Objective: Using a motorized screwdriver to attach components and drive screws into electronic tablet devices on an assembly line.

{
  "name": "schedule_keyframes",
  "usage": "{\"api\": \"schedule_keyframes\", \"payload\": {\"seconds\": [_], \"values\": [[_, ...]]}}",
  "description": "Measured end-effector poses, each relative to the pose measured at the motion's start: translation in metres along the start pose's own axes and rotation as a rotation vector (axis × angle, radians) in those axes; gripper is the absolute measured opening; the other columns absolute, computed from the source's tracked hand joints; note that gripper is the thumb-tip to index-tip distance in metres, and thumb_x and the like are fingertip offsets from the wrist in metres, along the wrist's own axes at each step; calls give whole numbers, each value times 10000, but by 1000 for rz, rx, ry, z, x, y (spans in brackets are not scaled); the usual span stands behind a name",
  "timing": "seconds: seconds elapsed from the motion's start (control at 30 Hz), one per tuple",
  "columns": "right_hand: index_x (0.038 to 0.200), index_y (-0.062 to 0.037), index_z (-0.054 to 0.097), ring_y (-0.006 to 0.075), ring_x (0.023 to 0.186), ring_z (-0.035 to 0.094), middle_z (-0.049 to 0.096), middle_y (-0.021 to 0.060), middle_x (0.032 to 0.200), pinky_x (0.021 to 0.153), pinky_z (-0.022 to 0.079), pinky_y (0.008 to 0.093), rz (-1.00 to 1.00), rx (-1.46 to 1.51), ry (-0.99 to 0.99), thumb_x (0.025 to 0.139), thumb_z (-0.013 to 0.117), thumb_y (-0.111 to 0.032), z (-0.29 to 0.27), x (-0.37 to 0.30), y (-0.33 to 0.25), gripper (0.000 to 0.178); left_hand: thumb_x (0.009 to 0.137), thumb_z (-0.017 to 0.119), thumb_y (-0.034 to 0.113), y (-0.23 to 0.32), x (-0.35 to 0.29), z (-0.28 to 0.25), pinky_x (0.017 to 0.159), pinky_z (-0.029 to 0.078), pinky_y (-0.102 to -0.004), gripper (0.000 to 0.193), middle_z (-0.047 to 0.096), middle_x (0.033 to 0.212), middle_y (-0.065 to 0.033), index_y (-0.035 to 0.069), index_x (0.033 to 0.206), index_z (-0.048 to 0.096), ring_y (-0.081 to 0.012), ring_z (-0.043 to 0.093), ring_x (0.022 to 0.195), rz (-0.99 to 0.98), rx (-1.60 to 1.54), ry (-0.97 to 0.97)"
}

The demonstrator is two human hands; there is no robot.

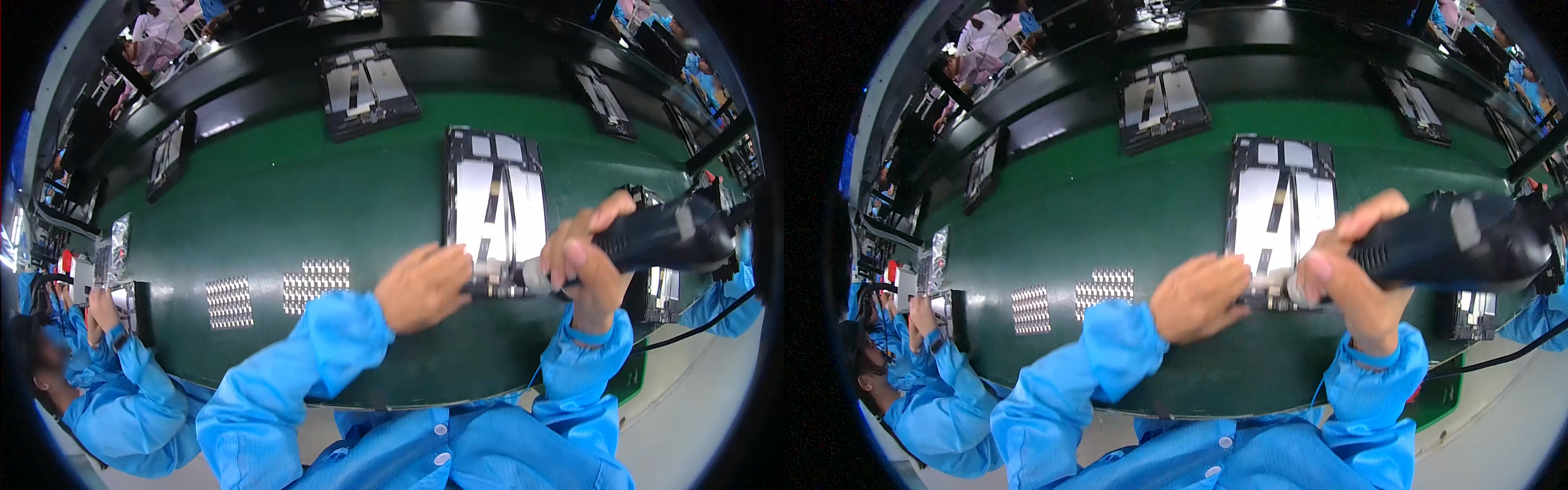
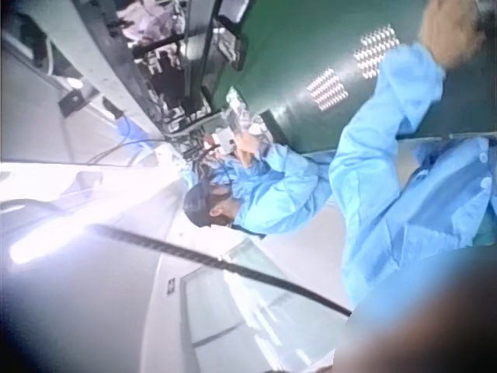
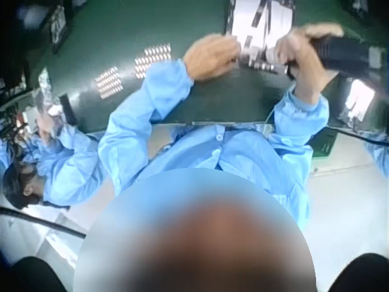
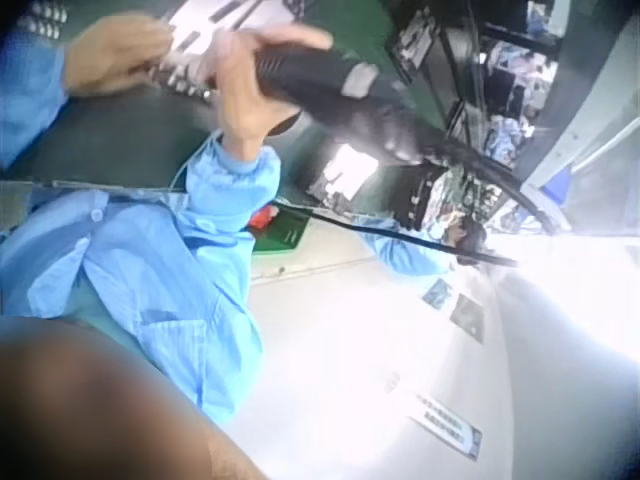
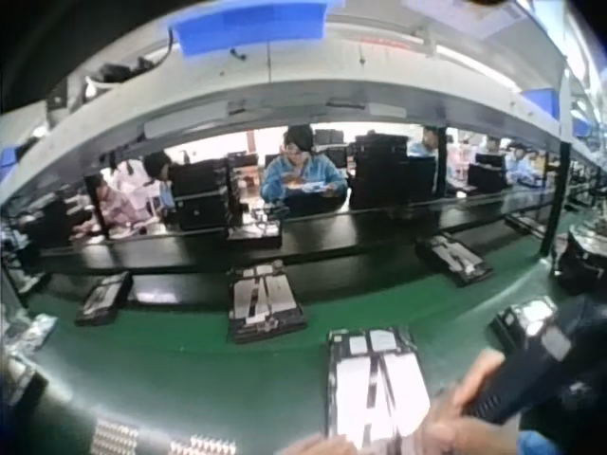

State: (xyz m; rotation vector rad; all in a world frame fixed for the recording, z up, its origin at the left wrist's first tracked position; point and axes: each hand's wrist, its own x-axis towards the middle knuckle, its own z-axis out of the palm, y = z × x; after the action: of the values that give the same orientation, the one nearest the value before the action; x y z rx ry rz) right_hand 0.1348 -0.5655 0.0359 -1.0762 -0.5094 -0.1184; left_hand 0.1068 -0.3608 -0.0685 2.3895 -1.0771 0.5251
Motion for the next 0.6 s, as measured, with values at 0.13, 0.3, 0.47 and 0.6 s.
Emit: {"api": "schedule_keyframes", "payload": {"seconds": [0.13, 0.3, 0.47, 0.6], "values": [[939, -9, 385, 144, 492, 548, 546, 82, 598, 487, 487, 284, 68, 19, 6, 746, 603, 145, -11, -16, 13, 329, 768, 689, 237, -81, 82, 21, 823, 491, -407, 377, 588, 1034, -195, -26, 1008, 565, -352, 577, 1000, -35, 81, 15], [948, 0, 442, 110, 528, 566, 568, 60, 625, 491, 470, 251, 213, -31, -3, 744, 676, 101, -18, -21, 26, 326, 779, 667, 204, -134, 137, 27, 779, 493, -428, 262, 615, 1009, -175, -12, 917, 612, -354, 610, 894, -525, 301, 69], [927, -14, 426, 136, 539, 578, 562, 82, 620, 494, 489, 264, 165, -297, -111, 721, 673, 133, -38, -22, 22, 353, 716, 740, 339, -202, 107, -42, 919, 443, -418, 515, 596, 1119, -206, -14, 1067, 607, -371, 568, 1042, -517, 472, -242], [877, -45, 563, 21, 611, 508, 553, -19, 701, 521, 388, 196, 294, -124, -33, 714, 771, -10, -36, -20, 10, 266, 595, 820, 421, -248, 64, -87, 1005, 400, -382, 794, 546, 1235, -226, -24, 1192, 544, -369, 527, 1148, -540, 370, -333]]}}
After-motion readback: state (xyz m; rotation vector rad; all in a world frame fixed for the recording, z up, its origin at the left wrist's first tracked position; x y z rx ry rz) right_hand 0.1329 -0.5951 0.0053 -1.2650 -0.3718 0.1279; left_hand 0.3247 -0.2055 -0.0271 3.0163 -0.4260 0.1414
